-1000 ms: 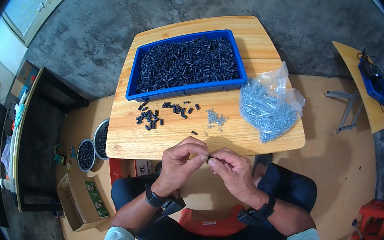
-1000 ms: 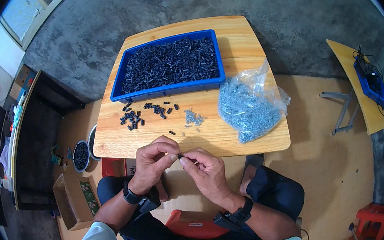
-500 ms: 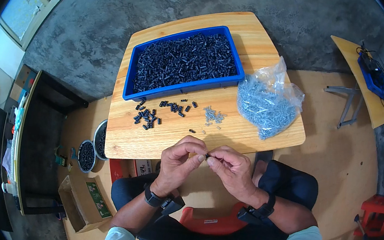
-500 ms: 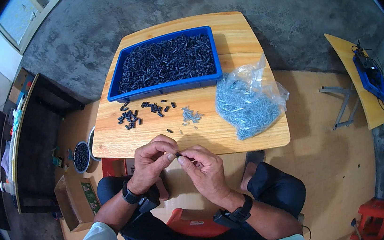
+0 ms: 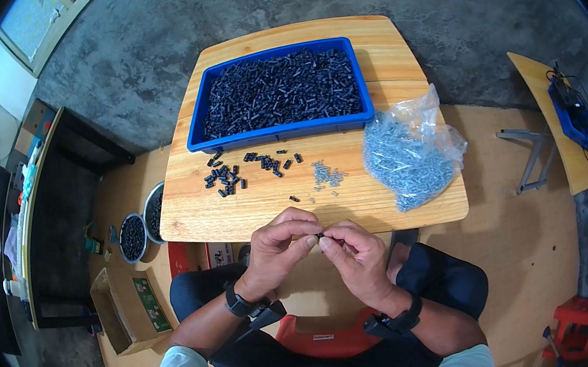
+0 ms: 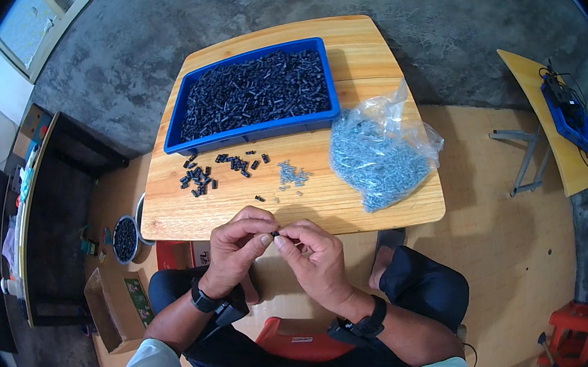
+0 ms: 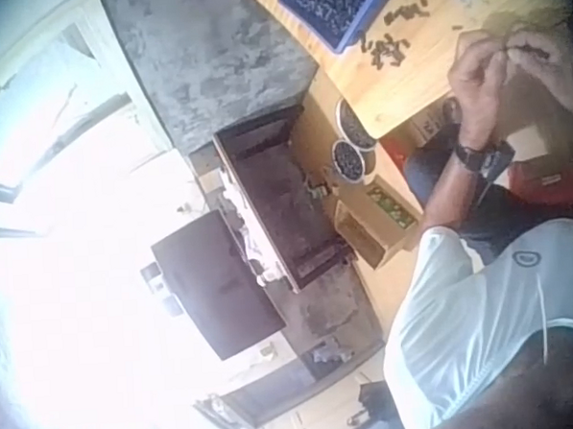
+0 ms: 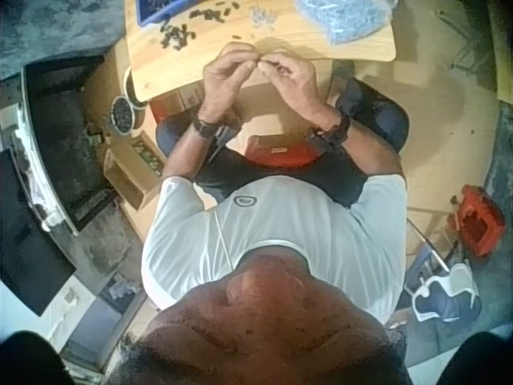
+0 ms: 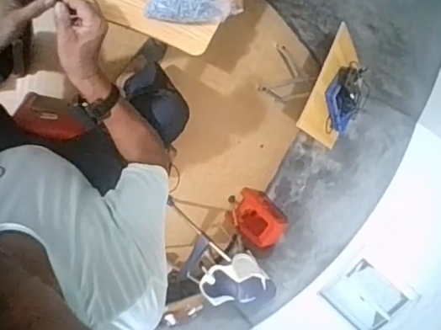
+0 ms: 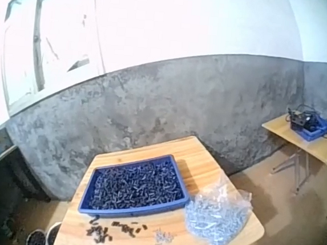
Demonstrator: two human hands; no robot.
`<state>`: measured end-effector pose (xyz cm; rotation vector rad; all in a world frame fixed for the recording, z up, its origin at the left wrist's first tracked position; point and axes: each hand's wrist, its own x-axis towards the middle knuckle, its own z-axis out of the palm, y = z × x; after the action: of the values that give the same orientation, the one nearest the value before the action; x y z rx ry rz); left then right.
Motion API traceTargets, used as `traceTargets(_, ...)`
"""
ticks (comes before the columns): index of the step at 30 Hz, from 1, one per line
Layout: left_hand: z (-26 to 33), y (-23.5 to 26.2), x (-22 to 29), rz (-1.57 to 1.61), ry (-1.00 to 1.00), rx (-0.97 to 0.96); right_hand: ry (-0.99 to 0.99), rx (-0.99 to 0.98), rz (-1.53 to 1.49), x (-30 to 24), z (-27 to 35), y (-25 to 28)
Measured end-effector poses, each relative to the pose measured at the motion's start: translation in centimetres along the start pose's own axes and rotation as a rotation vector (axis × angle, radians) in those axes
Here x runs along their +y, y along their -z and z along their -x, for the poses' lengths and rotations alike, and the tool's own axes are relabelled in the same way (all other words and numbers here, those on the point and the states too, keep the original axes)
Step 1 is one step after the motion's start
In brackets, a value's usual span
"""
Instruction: Assembling small black plastic tubes with silver metal pins.
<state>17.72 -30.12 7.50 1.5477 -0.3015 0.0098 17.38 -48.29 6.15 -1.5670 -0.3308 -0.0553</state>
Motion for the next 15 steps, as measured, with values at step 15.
traceTargets(15,1.3,-1.4,-1.2,0.064,0.036,0.136,-0.398,-0.037,-0.512,1.1,0.8,-0.6)
